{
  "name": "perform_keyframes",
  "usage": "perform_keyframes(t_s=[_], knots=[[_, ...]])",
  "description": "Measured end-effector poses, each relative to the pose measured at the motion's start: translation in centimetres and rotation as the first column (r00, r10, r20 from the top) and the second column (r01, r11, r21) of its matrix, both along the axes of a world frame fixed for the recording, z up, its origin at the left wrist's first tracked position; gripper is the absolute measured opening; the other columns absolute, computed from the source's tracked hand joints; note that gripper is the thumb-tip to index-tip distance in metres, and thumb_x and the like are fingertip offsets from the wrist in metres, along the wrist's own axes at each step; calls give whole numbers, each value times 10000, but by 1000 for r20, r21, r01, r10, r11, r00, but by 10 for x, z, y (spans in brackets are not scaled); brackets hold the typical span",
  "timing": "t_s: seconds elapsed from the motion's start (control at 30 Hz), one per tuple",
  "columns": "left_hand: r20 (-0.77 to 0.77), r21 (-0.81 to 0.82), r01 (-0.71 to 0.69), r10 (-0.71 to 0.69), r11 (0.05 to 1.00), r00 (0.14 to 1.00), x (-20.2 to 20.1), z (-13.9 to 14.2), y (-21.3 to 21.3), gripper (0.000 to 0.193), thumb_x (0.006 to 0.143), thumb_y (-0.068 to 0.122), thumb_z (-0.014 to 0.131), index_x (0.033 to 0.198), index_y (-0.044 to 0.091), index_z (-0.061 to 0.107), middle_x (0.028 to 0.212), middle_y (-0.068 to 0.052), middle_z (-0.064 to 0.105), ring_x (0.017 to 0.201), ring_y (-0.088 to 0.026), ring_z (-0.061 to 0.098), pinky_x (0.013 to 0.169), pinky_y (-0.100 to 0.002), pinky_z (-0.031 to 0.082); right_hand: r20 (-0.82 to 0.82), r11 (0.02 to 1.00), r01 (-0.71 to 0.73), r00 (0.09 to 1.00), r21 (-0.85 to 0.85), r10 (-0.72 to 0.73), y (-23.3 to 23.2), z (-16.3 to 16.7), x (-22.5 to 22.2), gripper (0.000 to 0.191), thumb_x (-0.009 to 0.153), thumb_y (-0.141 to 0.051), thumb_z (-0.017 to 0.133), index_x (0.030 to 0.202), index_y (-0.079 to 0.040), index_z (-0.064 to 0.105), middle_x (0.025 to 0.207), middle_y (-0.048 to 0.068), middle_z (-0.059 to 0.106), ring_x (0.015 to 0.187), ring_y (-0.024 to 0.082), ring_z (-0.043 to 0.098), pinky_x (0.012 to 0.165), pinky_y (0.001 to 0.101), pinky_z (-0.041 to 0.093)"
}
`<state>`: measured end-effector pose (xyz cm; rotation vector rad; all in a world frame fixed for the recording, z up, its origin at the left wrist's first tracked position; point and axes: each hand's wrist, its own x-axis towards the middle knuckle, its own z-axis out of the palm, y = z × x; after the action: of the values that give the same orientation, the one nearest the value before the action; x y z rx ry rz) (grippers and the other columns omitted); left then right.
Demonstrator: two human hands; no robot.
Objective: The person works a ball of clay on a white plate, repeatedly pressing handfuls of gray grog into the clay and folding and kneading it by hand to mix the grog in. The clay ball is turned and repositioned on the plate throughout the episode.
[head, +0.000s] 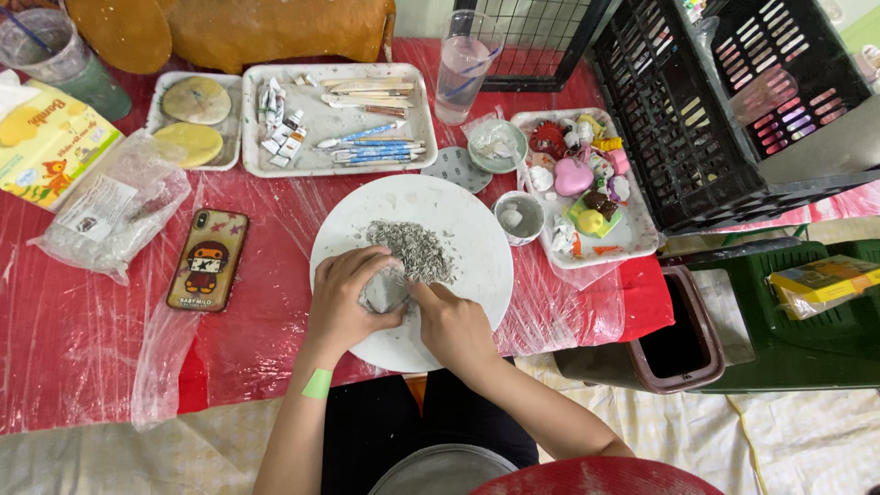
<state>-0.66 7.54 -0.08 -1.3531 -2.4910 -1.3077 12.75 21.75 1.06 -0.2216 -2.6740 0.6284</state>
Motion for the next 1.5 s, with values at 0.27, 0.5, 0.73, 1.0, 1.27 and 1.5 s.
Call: perform_keyframes(t_s=[0.27,0.5,0.73,1.0,1.27,1.5], knots=[[24,28,7,-8,1000,1000,-1,6,-1,813,582,258,904,1336,142,623,1338,-57,662,1244,-234,605,1089,-434,354,48,995,48,997,93,-52,-13,-5,4,303,809,-24,634,1107,-72,664,818,126,683,566,349,679,495,434,548],[44,48,16,-18,999,999,1,5,-2,846,555,245,899,1340,118,609,1360,-77,667,1226,-260,622,1094,-413,387,21,999,18,1000,31,-19,-9,-9,-20,237,833,-34,637,1062,-81,601,844,120,688,594,358,676,509,449,539],[42,3,-15,15,1000,999,0,2,1,854,567,286,922,1347,143,604,1353,-62,672,1219,-221,645,1073,-424,380,49,997,3,999,77,-7,-5,-1,0,332,819,-16,609,1138,-105,630,859,122,698,584,356,685,517,446,554],[41,-23,-10,11,1000,999,0,1,1,822,557,288,914,1319,179,627,1358,-60,667,1230,-216,629,1053,-413,391,-3,1000,-21,1000,15,21,-5,2,-19,306,819,-19,615,1119,-76,629,841,134,703,623,373,688,545,466,545],[52,29,9,-10,1000,999,1,3,-1,846,570,269,914,1357,185,617,1372,-58,660,1262,-211,617,1078,-425,373,100,998,-7,995,70,0,-8,-3,3,201,864,-24,601,1047,-102,632,825,118,695,588,367,675,530,460,546],[63,-8,6,-5,1000,998,1,4,0,876,508,244,920,1329,188,621,1375,-51,657,1242,-216,612,1065,-423,380,28,1000,29,999,0,-29,-16,-7,-15,320,820,-8,594,1128,-84,638,867,135,703,578,376,669,527,472,545]])
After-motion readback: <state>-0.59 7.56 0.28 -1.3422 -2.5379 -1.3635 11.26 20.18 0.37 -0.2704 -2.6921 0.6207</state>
